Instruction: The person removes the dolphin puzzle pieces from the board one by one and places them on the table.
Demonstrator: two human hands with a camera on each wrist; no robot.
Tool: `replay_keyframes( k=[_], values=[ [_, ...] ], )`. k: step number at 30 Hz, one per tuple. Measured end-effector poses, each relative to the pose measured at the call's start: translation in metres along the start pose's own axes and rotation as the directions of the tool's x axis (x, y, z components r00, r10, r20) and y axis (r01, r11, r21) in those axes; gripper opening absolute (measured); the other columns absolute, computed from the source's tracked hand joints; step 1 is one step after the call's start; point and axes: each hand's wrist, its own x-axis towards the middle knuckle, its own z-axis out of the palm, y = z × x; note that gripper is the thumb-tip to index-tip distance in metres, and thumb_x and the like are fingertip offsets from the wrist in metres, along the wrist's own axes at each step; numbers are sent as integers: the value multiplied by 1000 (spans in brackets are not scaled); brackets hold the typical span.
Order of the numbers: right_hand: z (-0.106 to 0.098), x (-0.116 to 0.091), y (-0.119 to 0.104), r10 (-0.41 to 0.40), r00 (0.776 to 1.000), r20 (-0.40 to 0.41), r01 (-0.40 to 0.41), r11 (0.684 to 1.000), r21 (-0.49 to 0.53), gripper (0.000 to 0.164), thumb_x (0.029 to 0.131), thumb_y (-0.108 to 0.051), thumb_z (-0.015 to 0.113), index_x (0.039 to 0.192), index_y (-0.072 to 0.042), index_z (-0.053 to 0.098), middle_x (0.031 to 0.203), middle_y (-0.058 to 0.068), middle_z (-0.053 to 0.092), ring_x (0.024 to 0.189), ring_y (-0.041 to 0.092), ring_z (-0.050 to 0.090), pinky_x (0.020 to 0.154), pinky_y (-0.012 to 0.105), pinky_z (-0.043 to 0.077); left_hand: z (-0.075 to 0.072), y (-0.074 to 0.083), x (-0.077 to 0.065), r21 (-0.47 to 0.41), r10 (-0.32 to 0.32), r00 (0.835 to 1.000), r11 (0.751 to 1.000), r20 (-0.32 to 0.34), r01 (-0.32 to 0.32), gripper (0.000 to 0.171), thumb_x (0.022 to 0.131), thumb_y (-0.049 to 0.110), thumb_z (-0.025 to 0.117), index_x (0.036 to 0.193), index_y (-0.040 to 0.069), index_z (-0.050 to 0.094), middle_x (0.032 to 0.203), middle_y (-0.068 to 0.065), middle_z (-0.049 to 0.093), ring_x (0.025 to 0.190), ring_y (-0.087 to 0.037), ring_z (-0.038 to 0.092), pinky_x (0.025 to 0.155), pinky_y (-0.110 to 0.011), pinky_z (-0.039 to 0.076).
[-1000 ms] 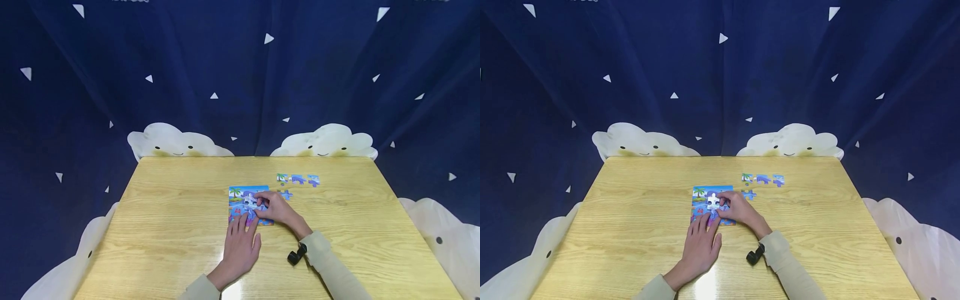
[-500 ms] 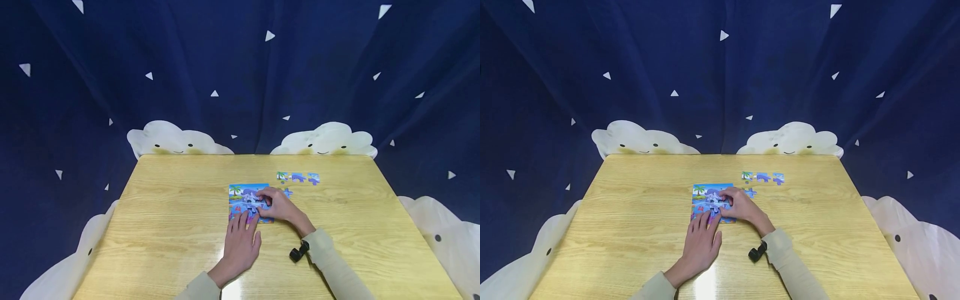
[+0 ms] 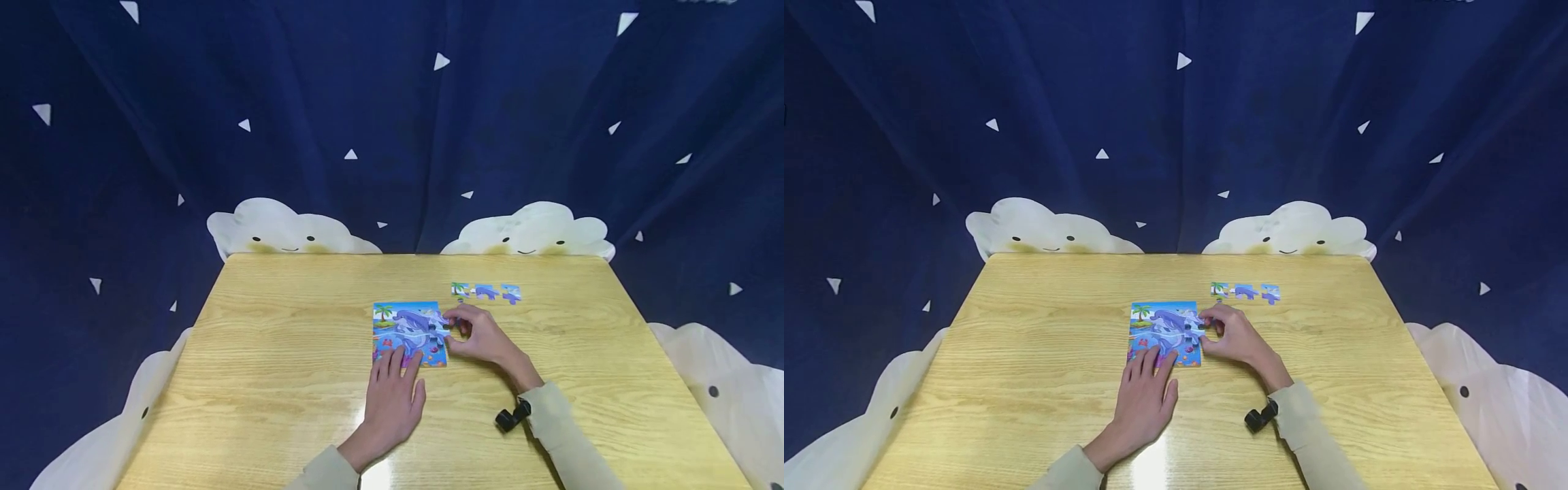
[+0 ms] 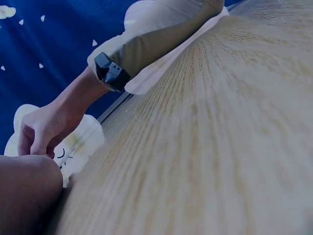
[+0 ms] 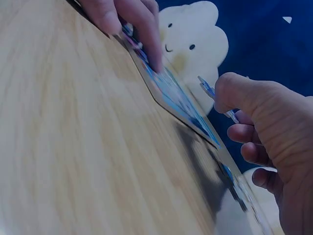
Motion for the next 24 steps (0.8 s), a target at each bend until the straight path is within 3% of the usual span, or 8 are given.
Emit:
replay_keyframes(
  k=[12, 24],
  values=[
    [-36, -21, 19, 90, 996, -21, -91, 995, -37, 38, 75, -3, 84, 111, -3, 74, 87, 5, 69, 66, 20, 59, 58, 25, 51, -1, 1, -1, -9, -16, 999, 1000, 34, 16, 52, 106, 37, 46, 155, 21, 50, 152, -15, 47, 141, -36, 40, 117, -52, 31],
    [-63, -36, 39, 212, 977, -21, -213, 975, -63, 41, 74, -1, 86, 113, 2, 74, 84, 5, 67, 67, 19, 57, 58, 22, 49, 1, 0, -1, -3, -2, 1000, 1000, 2, 2, 51, 105, 35, 47, 153, 19, 52, 149, -16, 48, 139, -36, 41, 115, -52, 32]
  ],
)
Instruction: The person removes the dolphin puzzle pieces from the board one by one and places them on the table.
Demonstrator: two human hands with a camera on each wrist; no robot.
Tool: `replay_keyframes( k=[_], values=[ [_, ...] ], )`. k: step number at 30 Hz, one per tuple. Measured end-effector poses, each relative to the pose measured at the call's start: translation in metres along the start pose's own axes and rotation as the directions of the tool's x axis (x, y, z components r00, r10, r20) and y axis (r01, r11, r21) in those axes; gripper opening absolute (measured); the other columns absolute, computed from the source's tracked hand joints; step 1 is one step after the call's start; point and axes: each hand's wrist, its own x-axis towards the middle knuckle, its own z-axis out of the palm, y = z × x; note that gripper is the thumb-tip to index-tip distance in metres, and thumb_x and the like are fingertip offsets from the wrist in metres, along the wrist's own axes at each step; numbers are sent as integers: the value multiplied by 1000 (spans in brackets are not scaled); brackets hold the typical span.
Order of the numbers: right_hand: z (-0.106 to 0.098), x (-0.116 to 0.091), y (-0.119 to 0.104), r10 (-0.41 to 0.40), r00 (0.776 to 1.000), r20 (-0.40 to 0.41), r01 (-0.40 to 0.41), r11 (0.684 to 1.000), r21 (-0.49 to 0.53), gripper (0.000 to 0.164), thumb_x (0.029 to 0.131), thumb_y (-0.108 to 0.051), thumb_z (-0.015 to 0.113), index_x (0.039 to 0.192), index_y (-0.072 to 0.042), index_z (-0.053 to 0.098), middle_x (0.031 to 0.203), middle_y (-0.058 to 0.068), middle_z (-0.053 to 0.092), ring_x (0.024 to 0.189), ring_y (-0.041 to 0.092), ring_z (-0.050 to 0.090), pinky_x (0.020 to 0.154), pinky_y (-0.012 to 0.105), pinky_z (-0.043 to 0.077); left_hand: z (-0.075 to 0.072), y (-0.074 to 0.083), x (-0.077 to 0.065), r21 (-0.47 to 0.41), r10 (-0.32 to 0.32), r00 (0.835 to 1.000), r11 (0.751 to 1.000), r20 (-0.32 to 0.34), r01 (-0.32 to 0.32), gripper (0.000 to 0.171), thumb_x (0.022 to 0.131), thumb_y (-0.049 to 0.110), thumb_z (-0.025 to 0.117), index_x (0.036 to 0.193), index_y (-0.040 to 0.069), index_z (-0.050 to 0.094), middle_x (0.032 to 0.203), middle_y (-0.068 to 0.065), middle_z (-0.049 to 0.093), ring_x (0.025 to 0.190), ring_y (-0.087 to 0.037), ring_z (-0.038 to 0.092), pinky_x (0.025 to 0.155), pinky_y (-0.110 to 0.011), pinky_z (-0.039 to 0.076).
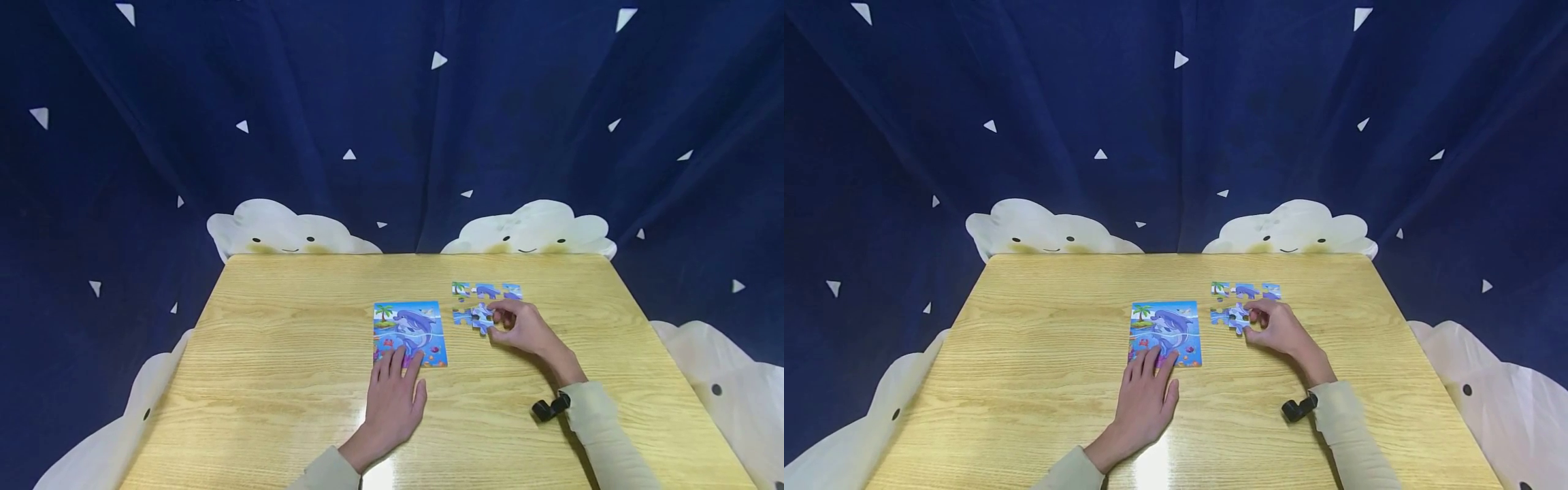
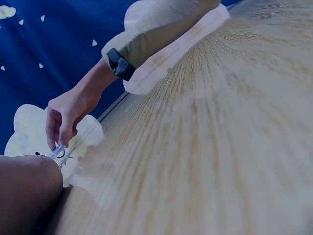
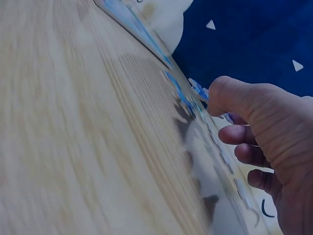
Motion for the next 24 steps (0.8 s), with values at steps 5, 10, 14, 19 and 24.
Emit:
replay_keyframes(
  k=[5, 10, 14, 19, 24],
  values=[
    [-7, -3, 12, 22, 1000, -1, -22, 999, -24, 40, 74, 1, 85, 113, 2, 74, 82, 2, 65, 66, 15, 55, 57, 22, 48, -2, 1, 1, -1, -2, 1000, 1000, 8, 2, 52, 105, 36, 48, 154, 19, 52, 149, -16, 48, 139, -36, 41, 115, -52, 32],
    [-11, -4, 20, 26, 999, -19, -27, 999, -41, 40, 72, 1, 85, 111, 2, 75, 80, 2, 64, 65, 18, 55, 57, 21, 46, -4, 1, 1, 0, -15, 999, 1000, 32, 15, 53, 106, 37, 46, 155, 20, 50, 151, -16, 47, 141, -37, 40, 117, -52, 31],
    [-11, -4, 23, 29, 1000, -10, -30, 999, -41, 39, 72, 0, 85, 109, 1, 75, 78, 2, 63, 64, 18, 55, 57, 21, 46, -4, 1, 1, -3, -18, 999, 1000, 32, 18, 52, 106, 37, 46, 155, 20, 50, 151, -16, 47, 141, -37, 40, 117, -53, 31],
    [-9, -2, 26, 65, 998, 21, -64, 997, -54, 36, 75, -2, 85, 109, -1, 74, 76, -1, 60, 65, 12, 51, 58, 23, 44, -4, 1, 0, -8, -13, 999, 1000, 29, 14, 52, 106, 37, 46, 155, 20, 50, 151, -16, 47, 141, -37, 40, 117, -53, 31],
    [-9, 1, 28, 98, 994, 46, -95, 994, -49, 36, 77, -4, 82, 112, 0, 74, 76, 1, 59, 66, 11, 50, 60, 24, 44, -2, 1, 1, -3, -5, 1000, 1000, 13, 5, 52, 105, 37, 46, 154, 20, 51, 150, -17, 47, 140, -37, 41, 116, -52, 31]
  ],
)
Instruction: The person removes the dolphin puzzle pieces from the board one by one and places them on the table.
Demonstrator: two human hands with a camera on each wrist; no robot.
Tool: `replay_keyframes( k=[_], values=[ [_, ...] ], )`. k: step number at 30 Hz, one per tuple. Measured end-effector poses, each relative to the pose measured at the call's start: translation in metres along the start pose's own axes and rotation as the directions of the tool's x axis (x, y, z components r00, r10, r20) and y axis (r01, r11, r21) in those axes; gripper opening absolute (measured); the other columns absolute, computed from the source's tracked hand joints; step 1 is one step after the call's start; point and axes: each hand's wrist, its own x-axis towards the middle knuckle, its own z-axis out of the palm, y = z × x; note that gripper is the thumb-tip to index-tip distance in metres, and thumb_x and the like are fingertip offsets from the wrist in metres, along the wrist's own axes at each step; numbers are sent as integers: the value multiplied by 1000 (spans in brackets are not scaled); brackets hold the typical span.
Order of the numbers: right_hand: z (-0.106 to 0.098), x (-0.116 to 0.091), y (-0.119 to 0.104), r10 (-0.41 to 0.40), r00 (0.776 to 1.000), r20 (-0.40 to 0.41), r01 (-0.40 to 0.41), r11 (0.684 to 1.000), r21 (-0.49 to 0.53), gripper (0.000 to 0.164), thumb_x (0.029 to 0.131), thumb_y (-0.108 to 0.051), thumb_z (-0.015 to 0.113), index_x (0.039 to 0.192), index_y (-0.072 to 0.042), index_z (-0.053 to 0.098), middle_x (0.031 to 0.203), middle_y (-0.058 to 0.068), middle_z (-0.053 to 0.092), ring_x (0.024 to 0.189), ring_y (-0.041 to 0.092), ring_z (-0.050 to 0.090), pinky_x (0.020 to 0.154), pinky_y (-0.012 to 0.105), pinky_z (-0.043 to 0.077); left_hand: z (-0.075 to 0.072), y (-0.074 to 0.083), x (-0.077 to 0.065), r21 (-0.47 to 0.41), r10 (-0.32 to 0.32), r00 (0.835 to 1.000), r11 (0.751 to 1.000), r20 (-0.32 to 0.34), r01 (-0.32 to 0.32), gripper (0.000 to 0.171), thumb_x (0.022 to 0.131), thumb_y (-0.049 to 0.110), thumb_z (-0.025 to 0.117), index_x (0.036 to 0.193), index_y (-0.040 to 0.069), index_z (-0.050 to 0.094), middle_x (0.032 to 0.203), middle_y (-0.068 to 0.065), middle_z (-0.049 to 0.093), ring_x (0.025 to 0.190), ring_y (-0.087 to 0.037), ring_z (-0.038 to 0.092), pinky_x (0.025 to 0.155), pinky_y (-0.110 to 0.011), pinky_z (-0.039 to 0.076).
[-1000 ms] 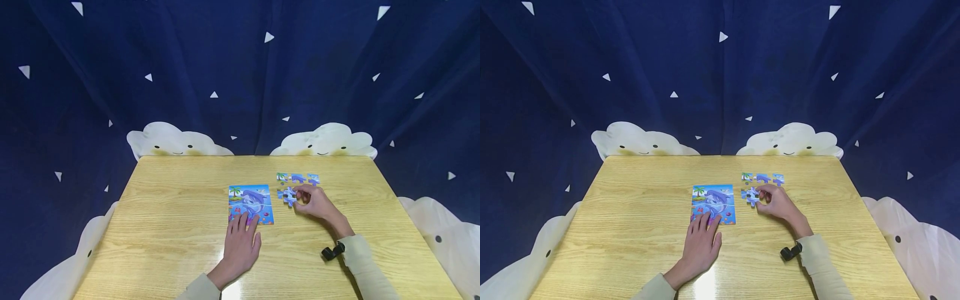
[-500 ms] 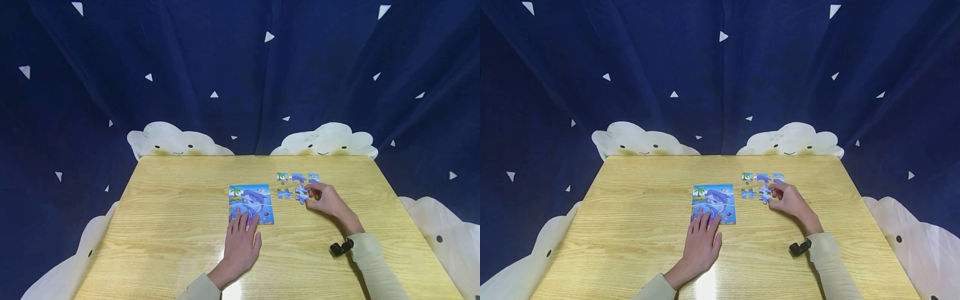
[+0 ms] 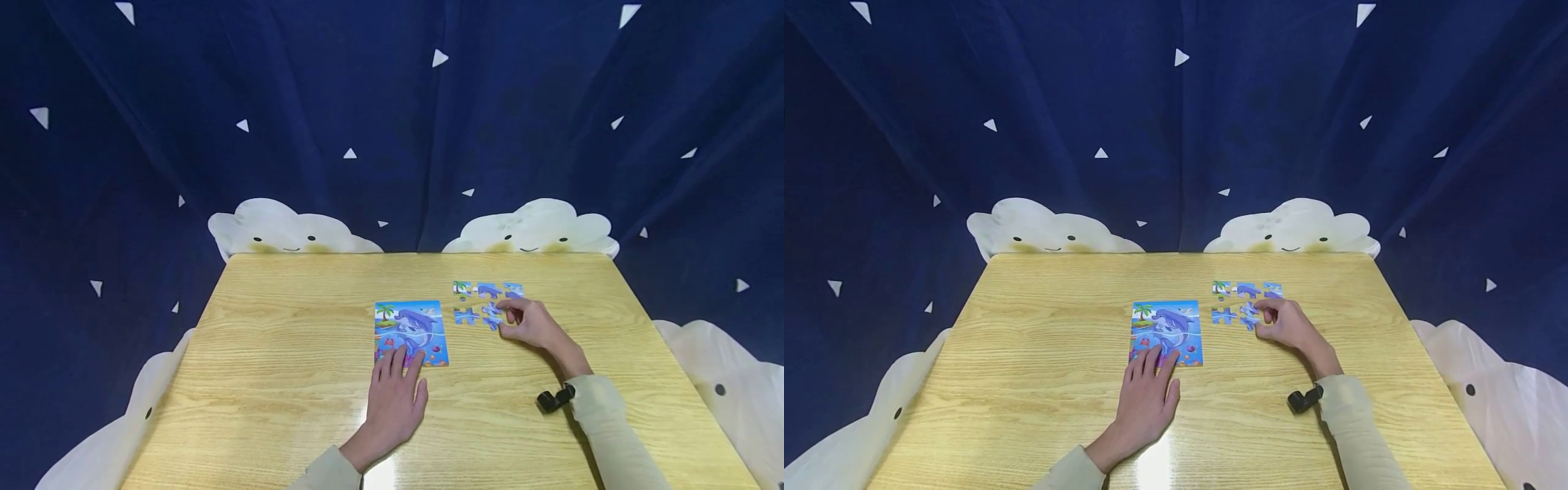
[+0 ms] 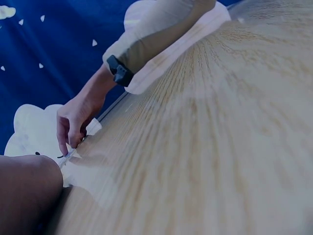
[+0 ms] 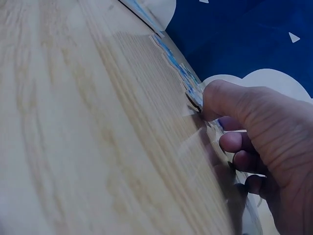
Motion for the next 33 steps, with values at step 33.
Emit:
replay_keyframes(
  k=[33],
  values=[
    [48, 6, -79, -189, 979, 81, 187, 982, 38, 31, 86, -5, 77, 116, 1, 73, 89, 3, 63, 76, 14, 53, 66, 26, 47, -2, 0, 2, 2, -20, 999, 1000, 41, 20, 53, 106, 39, 45, 156, 21, 50, 153, -17, 47, 142, -40, 40, 120, -54, 28]
  ],
)
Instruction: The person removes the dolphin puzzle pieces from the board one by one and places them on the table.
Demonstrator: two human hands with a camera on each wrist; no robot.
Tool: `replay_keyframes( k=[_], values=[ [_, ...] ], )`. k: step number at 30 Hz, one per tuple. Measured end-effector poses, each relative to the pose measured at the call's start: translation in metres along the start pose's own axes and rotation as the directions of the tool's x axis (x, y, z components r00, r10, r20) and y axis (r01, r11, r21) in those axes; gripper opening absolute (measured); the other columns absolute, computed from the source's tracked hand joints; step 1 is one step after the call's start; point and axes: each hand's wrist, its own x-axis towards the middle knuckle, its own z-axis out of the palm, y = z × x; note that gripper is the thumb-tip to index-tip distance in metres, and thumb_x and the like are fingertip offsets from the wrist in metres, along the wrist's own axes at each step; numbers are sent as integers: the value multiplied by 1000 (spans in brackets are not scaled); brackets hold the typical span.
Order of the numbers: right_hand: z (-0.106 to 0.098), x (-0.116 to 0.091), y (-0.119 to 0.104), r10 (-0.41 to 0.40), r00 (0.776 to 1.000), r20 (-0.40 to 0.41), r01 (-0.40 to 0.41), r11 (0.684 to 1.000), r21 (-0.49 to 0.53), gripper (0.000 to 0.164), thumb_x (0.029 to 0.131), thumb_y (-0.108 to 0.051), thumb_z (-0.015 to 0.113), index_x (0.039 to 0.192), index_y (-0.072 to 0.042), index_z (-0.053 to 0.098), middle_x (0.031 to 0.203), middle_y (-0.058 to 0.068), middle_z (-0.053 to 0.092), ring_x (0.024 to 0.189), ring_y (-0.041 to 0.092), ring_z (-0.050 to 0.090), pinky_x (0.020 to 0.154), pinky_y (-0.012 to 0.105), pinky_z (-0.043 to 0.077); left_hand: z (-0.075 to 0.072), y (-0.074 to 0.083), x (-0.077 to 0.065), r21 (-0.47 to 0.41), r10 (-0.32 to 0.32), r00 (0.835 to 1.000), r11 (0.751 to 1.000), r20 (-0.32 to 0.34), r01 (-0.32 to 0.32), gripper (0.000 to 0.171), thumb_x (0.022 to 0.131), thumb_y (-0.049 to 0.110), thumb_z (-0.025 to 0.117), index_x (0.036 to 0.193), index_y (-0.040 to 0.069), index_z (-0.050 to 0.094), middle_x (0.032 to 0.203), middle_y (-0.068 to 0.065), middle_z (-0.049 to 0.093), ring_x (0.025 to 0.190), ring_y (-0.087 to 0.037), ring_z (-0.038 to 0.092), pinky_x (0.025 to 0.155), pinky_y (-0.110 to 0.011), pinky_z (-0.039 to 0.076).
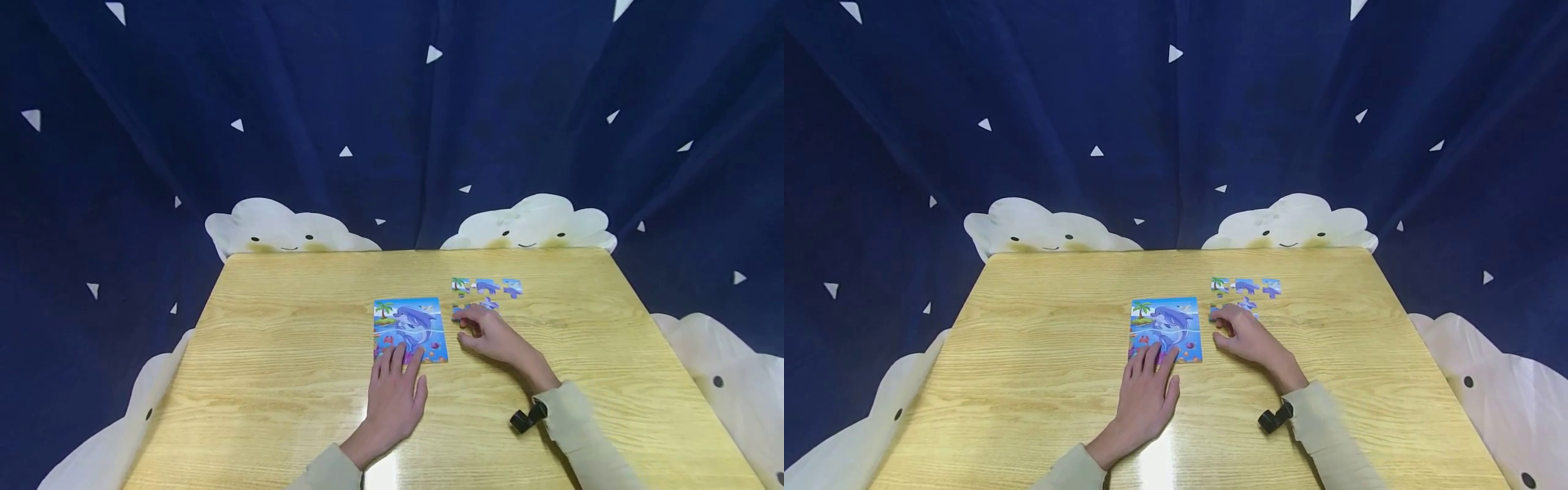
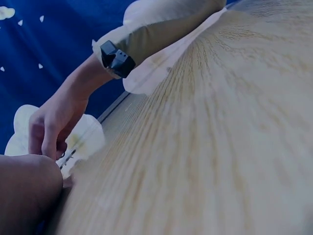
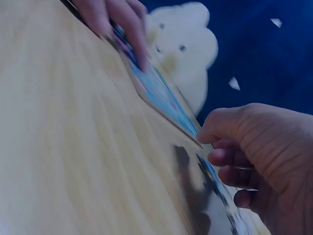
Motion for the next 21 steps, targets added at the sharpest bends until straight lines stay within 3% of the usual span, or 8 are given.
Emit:
replay_keyframes(
  k=[6, 11, 17, 21],
  values=[
    [18, 15, -20, 18, 995, 99, -3, 989, -147, 42, 93, -17, 75, 132, 0, 68, 101, 3, 62, 88, 15, 51, 78, 35, 47, 1, 0, 0, 9, 1, 1000, 1000, 12, -1, 53, 106, 39, 44, 156, 21, 49, 154, -17, 45, 144, -40, 38, 119, -56, 29],
    [22, 25, -27, 85, 985, 153, -52, 976, -211, 48, 94, -23, 74, 136, -1, 67, 101, 2, 57, 83, 13, 47, 74, 32, 44, 0, 1, 1, 16, 0, 1000, 1000, 17, 0, 53, 107, 39, 44, 157, 21, 49, 155, -17, 44, 144, -40, 38, 119, -56, 29],
    [20, 30, -26, 108, 974, 200, -70, 980, -187, 49, 92, -24, 76, 135, -2, 67, 98, 0, 56, 80, 13, 48, 71, 30, 44, -1, 1, 1, 9, 3, 1000, 1000, 22, -3, 54, 107, 39, 44, 157, 20, 48, 154, -18, 44, 144, -41, 38, 120, -56, 29],
    [19, 35, -21, 92, 970, 226, -67, 991, -114, 45, 91, -21, 78, 129, 1, 67, 91, 0, 56, 79, 13, 49, 73, 30, 46, -1, 1, 1, 12, 6, 1000, 1000, 22, -6, 54, 107, 38, 44, 157, 19, 48, 154, -18, 44, 144, -40, 38, 119, -56, 29]
  ],
)
